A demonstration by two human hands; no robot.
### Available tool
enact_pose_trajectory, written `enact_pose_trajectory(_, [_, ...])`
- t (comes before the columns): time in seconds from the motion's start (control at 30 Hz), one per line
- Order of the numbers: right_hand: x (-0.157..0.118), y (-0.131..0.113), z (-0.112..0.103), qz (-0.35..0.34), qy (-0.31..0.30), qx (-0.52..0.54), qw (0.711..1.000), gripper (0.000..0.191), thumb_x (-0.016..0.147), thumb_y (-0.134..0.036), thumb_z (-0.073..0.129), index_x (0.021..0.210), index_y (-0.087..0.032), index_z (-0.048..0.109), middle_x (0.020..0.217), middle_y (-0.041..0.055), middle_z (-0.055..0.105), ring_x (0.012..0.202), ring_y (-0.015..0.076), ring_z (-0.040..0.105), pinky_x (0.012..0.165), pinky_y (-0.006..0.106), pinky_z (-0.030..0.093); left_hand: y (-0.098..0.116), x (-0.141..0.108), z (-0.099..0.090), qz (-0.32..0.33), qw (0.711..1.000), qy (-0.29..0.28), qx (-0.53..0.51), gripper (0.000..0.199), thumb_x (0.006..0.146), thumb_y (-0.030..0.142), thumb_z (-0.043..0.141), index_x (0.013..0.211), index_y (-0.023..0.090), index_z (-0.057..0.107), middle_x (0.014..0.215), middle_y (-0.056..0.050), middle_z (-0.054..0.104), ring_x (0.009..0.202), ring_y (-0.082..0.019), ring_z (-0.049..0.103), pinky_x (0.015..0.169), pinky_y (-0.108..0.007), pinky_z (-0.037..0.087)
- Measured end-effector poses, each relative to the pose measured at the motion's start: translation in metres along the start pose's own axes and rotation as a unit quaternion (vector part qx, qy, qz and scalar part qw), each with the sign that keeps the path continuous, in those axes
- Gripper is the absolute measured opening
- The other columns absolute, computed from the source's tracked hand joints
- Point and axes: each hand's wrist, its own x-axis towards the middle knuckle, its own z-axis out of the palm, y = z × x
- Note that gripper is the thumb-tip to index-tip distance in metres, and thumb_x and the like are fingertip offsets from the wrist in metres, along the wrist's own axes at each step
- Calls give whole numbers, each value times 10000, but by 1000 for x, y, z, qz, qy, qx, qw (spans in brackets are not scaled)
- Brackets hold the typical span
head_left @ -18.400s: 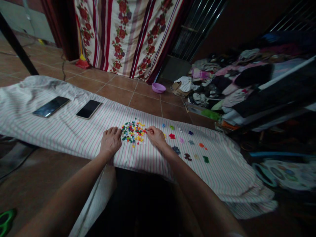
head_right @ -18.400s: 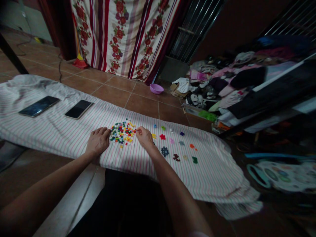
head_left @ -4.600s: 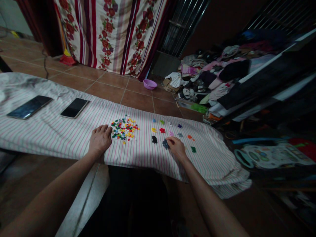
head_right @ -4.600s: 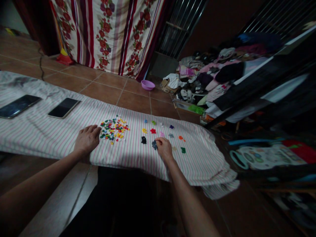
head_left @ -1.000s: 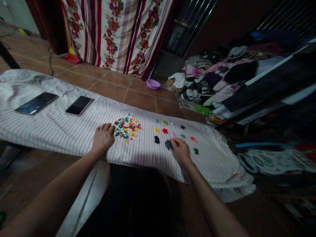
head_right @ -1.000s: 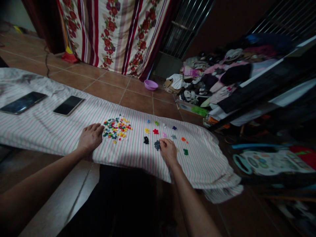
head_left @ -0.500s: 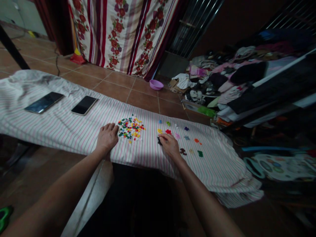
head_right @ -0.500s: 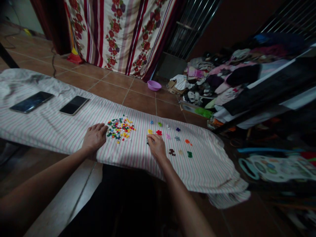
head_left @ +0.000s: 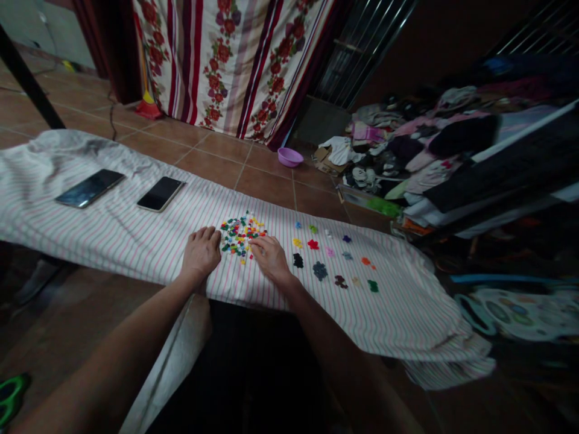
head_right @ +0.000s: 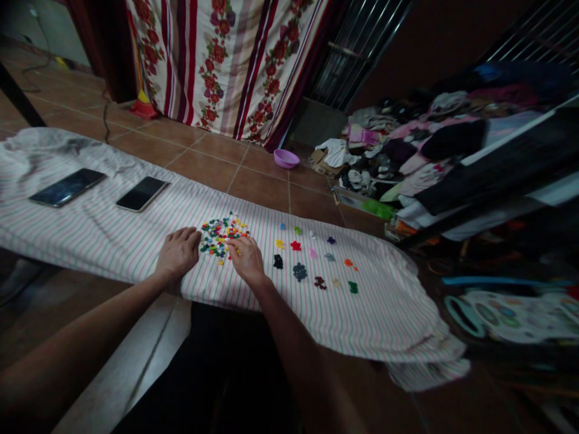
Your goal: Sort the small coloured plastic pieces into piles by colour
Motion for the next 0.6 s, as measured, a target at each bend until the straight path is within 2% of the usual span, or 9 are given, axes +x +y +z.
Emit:
enact_pose_trajectory(0.2, [27, -26, 24, -27, -59, -39, 997, 239, 939, -211, 538, 1070, -205, 737, 1004, 60, 694, 989, 207, 571, 948, 353, 435, 0, 2, 1, -10, 1000, 5, -2, 321, 947, 246, 359, 1148, 182, 601, 1263, -117, 625, 1150, -281, 554, 916, -428, 418])
enact_pose_trajectory(0.37, [44, -47, 34, 6, -113, -98, 989, 277, 942, -236, 534, 1145, -203, 720, 1080, 84, 660, 1064, 221, 522, 985, 364, 404, 1, 2, -1, -13, 1000, 7, -8, 299, 932, 230, 377, 1115, 173, 607, 1227, -137, 629, 1137, -284, 562, 910, -429, 423])
enact_pose_trajectory(0.6, [57, -67, 41, 51, -176, -170, 968, 290, 957, -217, 476, 1087, -204, 735, 1120, 103, 653, 1127, 238, 484, 972, 360, 399, 0, 1, 0, -10, 1000, 10, -23, 292, 920, 229, 397, 1108, 171, 613, 1224, -146, 630, 1135, -286, 567, 906, -438, 428])
